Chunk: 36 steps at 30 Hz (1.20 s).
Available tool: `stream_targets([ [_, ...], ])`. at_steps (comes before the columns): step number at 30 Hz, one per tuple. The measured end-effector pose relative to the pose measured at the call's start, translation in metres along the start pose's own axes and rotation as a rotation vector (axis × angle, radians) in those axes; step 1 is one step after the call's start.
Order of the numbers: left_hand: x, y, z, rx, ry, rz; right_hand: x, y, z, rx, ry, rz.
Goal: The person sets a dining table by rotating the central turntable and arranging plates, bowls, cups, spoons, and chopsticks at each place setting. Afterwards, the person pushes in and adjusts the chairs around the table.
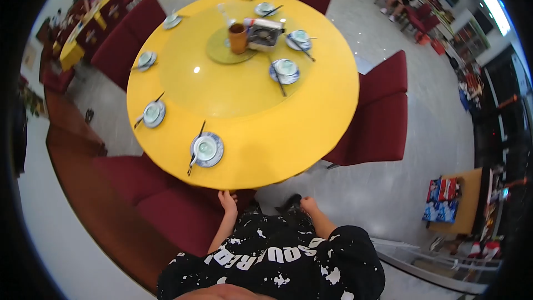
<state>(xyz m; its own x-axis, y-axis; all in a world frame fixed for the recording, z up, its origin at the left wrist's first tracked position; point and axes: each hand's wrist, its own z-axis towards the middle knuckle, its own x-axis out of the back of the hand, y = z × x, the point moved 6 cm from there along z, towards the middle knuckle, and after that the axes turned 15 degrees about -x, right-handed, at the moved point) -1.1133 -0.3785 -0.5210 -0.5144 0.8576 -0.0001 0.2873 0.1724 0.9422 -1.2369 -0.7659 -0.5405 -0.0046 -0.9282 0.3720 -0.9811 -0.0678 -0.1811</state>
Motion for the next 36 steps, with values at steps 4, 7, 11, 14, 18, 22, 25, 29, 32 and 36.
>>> stream_targets([
  [4,-0.048,-0.029,-0.05,0.075,-0.214,0.131,0.034,0.077,0.044,-0.094,-0.024,0.202],
  [7,-0.077,-0.054,-0.075,0.068,-0.289,0.198,0.059,0.14,0.066,-0.131,-0.094,0.317],
  [11,-0.135,-0.07,-0.114,0.001,-0.282,0.258,0.113,0.2,0.107,-0.16,-0.088,0.359],
  [14,-0.188,-0.091,-0.134,0.025,-0.442,0.347,0.143,0.218,0.16,-0.175,-0.072,0.459],
  [18,-0.24,-0.085,-0.162,0.102,-0.741,0.416,0.167,0.154,0.144,-0.138,-0.188,0.526],
  [22,-0.275,-0.054,-0.15,0.147,-0.675,0.467,0.182,0.067,0.147,0.01,-0.354,0.454],
  [25,-0.308,-0.021,-0.109,0.029,-0.492,0.325,0.2,0.003,0.14,0.129,-0.422,0.341],
  [29,-0.369,0.038,-0.023,-0.213,-0.284,0.263,0.237,-0.105,0.1,0.28,-0.536,0.179],
  [32,-0.428,0.071,0.063,-0.333,-0.157,0.283,0.258,-0.199,0.087,0.354,-0.567,0.14],
  [36,-0.497,0.094,0.165,-0.388,-0.016,0.385,0.266,-0.327,0.096,0.452,-0.572,0.112],
])
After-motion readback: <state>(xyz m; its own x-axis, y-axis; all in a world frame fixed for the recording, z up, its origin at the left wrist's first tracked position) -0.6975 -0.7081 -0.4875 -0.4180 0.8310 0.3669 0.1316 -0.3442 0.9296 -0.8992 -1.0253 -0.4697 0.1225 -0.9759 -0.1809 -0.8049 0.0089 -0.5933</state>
